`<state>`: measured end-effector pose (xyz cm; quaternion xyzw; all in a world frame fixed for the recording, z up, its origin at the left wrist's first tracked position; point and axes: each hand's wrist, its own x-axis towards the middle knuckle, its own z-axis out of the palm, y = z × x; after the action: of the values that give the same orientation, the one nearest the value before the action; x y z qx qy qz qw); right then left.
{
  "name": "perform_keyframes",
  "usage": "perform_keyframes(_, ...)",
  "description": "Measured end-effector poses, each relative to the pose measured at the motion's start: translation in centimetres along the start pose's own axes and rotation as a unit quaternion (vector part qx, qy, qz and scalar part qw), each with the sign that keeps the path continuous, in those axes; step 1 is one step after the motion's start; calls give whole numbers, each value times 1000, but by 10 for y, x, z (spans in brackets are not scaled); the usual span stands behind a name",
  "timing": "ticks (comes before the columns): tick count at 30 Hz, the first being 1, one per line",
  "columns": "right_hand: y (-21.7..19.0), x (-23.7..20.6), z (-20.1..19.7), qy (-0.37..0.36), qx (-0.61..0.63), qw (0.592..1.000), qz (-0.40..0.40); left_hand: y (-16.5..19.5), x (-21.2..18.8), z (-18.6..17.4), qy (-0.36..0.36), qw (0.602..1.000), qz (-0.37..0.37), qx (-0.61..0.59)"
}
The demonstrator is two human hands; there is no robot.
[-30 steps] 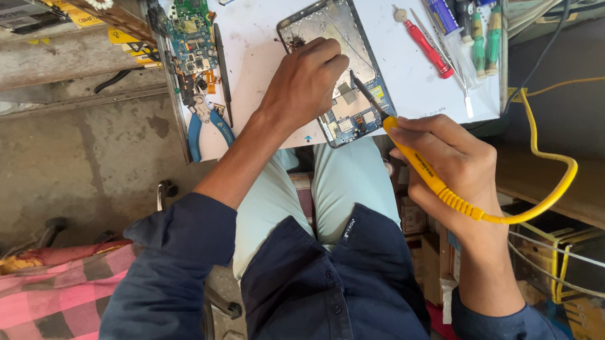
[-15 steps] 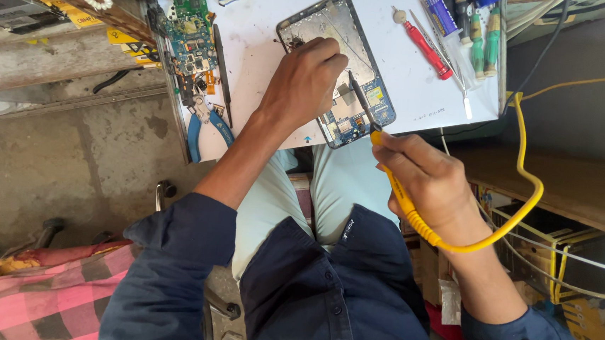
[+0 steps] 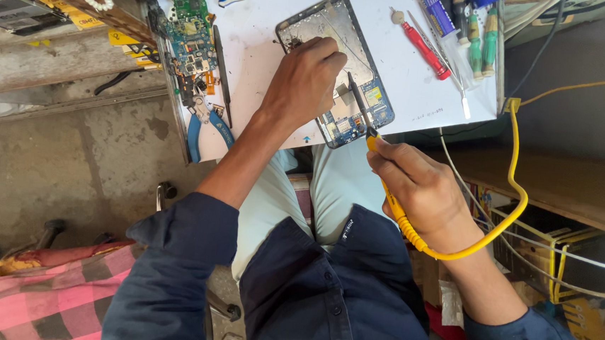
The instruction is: The person sits at a repair bench and solders components on a disassembled tablet lying on the work surface. They hold a soldering iron in one hand and solder wire in the other, applying solder to points on the exposed board and repositioning the tablet between soldering passes.
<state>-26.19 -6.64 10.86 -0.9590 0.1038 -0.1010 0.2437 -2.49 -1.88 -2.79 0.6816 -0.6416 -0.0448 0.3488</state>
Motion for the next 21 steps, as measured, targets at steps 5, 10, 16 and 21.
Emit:
perform_keyframes(5, 1, -1, 1, 0, -3, 1000, -14, 0, 0, -1, -2, 1000, -3, -1)
perform_keyframes(10, 3, -2, 1, -3, -8, 1000, -19, 0, 0, 0, 6, 1000, 3, -6)
perform_keyframes(16, 5, -2, -1, -6, -2, 1000, -19, 0, -1, -1, 10, 1000, -7, -15)
perform_keyframes(21, 8, -5, -2, -2, 5, 1000, -19, 0, 0, -3, 14, 1000, -3, -16)
